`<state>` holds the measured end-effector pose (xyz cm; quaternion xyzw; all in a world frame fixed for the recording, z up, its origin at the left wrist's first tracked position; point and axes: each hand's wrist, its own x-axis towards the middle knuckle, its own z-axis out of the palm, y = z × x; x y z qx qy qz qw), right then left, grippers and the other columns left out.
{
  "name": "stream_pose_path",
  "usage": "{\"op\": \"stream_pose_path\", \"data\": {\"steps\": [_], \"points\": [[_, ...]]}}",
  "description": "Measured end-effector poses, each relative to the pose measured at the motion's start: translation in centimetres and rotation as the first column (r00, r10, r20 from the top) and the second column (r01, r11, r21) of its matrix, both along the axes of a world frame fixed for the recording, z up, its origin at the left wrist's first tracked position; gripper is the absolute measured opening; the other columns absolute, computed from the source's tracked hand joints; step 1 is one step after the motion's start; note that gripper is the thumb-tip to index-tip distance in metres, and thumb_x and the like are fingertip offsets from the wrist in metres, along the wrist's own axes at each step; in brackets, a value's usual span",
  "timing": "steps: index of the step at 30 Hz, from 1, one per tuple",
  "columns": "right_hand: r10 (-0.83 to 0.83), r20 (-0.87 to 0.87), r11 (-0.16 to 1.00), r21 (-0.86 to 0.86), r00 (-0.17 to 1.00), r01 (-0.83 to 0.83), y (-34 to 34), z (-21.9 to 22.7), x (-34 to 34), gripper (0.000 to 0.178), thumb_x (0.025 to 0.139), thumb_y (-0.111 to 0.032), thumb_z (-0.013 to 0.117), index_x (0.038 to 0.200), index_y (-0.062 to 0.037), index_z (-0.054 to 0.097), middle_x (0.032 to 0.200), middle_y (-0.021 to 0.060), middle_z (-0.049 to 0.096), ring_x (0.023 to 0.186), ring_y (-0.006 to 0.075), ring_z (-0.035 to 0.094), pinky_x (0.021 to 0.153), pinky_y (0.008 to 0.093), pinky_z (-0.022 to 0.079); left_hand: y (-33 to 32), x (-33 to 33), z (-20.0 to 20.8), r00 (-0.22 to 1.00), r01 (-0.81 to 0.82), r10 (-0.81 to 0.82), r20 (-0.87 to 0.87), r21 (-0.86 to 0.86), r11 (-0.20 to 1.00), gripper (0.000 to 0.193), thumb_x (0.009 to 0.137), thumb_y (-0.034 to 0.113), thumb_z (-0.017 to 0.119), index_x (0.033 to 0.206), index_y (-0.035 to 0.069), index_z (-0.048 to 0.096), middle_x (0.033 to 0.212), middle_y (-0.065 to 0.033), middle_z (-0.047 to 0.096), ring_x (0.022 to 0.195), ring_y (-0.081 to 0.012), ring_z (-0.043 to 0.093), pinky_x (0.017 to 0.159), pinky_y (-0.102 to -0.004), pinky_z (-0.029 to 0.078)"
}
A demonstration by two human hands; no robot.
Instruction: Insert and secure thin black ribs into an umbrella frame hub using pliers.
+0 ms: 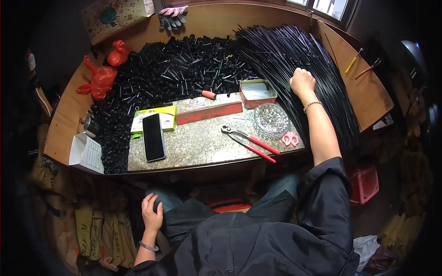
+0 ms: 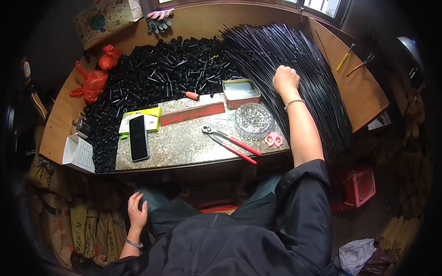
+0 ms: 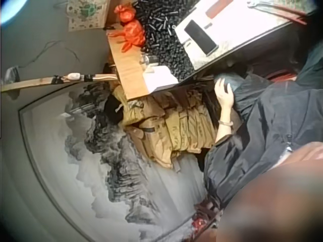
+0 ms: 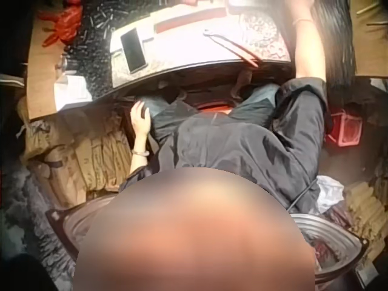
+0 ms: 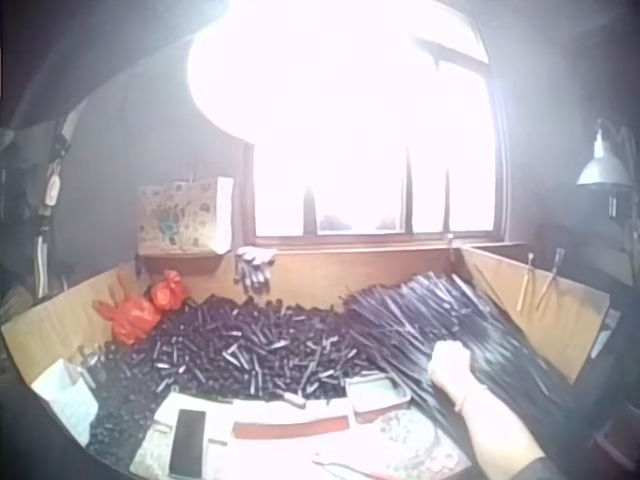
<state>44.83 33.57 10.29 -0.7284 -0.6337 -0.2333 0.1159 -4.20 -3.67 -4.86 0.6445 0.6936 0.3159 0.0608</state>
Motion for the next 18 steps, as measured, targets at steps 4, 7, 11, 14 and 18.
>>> {"op": "stream_pose_path", "data": {"steps": [4, 7, 11, 14, 18], "points": [[-0.047, 0.0, 0.999, -0.018, 0.999, 0.047, 1.5, 0.0, -0.4, 0.021, 0.084, -0.013, 0.047, 0.101, -0.0032, 0.057, 0.103, 0.0151, 0.059, 0.095, 0.0294, 0.059, 0.077, 0.0404, 0.051, 0.3, 1.5, 0.6, 0.998, 0.054, -0.053, 0.034, -0.047, 0.997, 0.028, 0.074, 0.006, 0.063, 0.101, 0.002, 0.059, 0.11, -0.0164, 0.054, 0.102, -0.0337, 0.053, 0.088, -0.0377, 0.043], [-0.074, 0.037, 0.989, -0.127, 0.997, 0.078, 1.7, 0.7, -0.6, 0.024, 0.086, -0.015, 0.044, 0.101, -0.0033, 0.059, 0.105, 0.0141, 0.058, 0.101, 0.0284, 0.057, 0.078, 0.0401, 0.05, 0.8, 2.3, 0.8, 0.996, 0.084, -0.082, 0.042, -0.053, 0.995, 0.028, 0.074, 0.007, 0.064, 0.101, 0.003, 0.059, 0.11, -0.0159, 0.054, 0.102, -0.0337, 0.052, 0.088, -0.038, 0.043], [-0.163, -0.035, 0.983, -0.087, 0.986, 0.16, 1.7, 1.9, 0.2, 0.026, 0.088, -0.016, 0.041, 0.104, -0.0029, 0.058, 0.109, 0.0149, 0.059, 0.104, 0.0288, 0.057, 0.082, 0.0414, 0.049, 1.3, 2.8, 1.0, 0.994, 0.103, -0.1, 0.045, -0.063, 0.993, 0.027, 0.074, 0.008, 0.065, 0.1, 0.003, 0.059, 0.11, -0.0156, 0.054, 0.101, -0.0334, 0.052, 0.086, -0.0376, 0.044], [-0.171, -0.193, 0.982, -0.118, 0.966, 0.15, 0.9, 4.5, 0.3, 0.026, 0.09, -0.02, 0.041, 0.103, -0.0031, 0.057, 0.105, 0.0191, 0.062, 0.099, 0.0325, 0.06, 0.084, 0.0455, 0.047, 1.4, 3.0, 1.2, 0.991, 0.126, -0.122, 0.059, -0.066, 0.99, 0.028, 0.074, 0.008, 0.065, 0.101, 0.003, 0.06, 0.11, -0.0157, 0.054, 0.101, -0.0335, 0.053, 0.086, -0.0374, 0.044], [-0.106, -0.214, 0.988, -0.134, 0.971, 0.078, -0.9, 8.0, 1.1, 0.034, 0.09, -0.036, 0.048, 0.1, -0.0059, 0.059, 0.106, 0.018, 0.061, 0.101, 0.0346, 0.058, 0.084, 0.0446, 0.047, 1.7, 3.4, 1.5, 0.983, 0.166, -0.16, 0.095, -0.062, 0.984, 0.027, 0.074, 0.008, 0.064, 0.1, 0.003, 0.061, 0.108, -0.0155, 0.056, 0.1, -0.0326, 0.055, 0.085, -0.0358, 0.045]]}}
